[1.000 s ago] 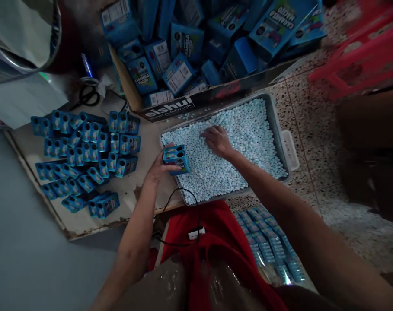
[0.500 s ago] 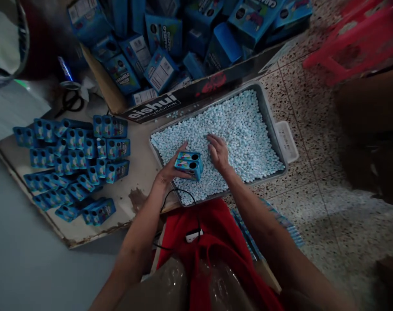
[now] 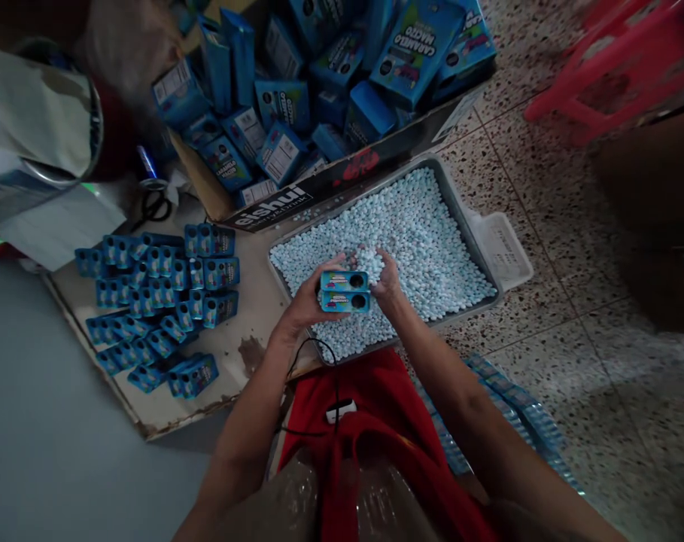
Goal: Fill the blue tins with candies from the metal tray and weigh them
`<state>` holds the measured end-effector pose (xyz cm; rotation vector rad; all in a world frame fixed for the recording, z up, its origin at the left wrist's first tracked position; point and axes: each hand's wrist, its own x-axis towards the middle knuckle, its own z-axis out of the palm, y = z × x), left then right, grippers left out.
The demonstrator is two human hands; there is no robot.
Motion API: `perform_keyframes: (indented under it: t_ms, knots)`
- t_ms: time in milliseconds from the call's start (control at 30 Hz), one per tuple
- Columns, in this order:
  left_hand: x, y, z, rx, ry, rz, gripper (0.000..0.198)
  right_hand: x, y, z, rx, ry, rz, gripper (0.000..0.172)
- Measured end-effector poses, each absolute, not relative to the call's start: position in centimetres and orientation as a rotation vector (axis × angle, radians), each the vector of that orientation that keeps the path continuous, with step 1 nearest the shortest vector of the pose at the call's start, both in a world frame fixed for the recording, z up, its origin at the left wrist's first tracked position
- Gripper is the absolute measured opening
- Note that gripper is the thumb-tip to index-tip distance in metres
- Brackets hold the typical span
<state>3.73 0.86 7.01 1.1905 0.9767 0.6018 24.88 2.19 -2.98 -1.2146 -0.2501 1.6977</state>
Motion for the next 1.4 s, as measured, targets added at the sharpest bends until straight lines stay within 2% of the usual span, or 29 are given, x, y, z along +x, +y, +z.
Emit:
perform_keyframes:
  t_ms: [167,267,500,633,900,1100,1233,1400]
  knots:
    - [2.0,1.0,5.9,1.43,1.326,0.519,0.082,25.2,2.6,1.9,-1.128,-0.244,1.669,0.051]
    - [2.7,0.6,4.4,1.407,1.425,0.601,0.08,24.8,2.6,5.5,-1.073,-0.372,1.603,0.05]
    - [4.0,0.2,4.1,1.397,1.33,0.685,0.08,24.5,3.0,9.1,-1.131,-0.902,1.41,0.069]
    - [3.9,0.6,4.1,1.408,1.292,0.683,0.078,24.4,3.4,9.7,-1.153,-0.983,1.38,0.076]
    - [4.2,0.7,4.2,1.396,1.311,0.737,0.074,23.2,3.6,10.2,-1.015,-0.988,1.341,0.062]
    - [3.7,0.7,3.2,1.32,1.277,0.737,0.08,24.0,1.9,8.7,-1.222,-1.126,1.259,0.061]
    - [1.2,1.3,2.3,1.095,1.222,0.685,0.096,26.8,-5.7,6.2,-1.65,-0.519,1.241,0.05]
    - [-0.9,2.2,0.6,0.919,1.061,0.622,0.102,25.7,-15.9,2.7,-1.916,-0.071,1.23,0.058]
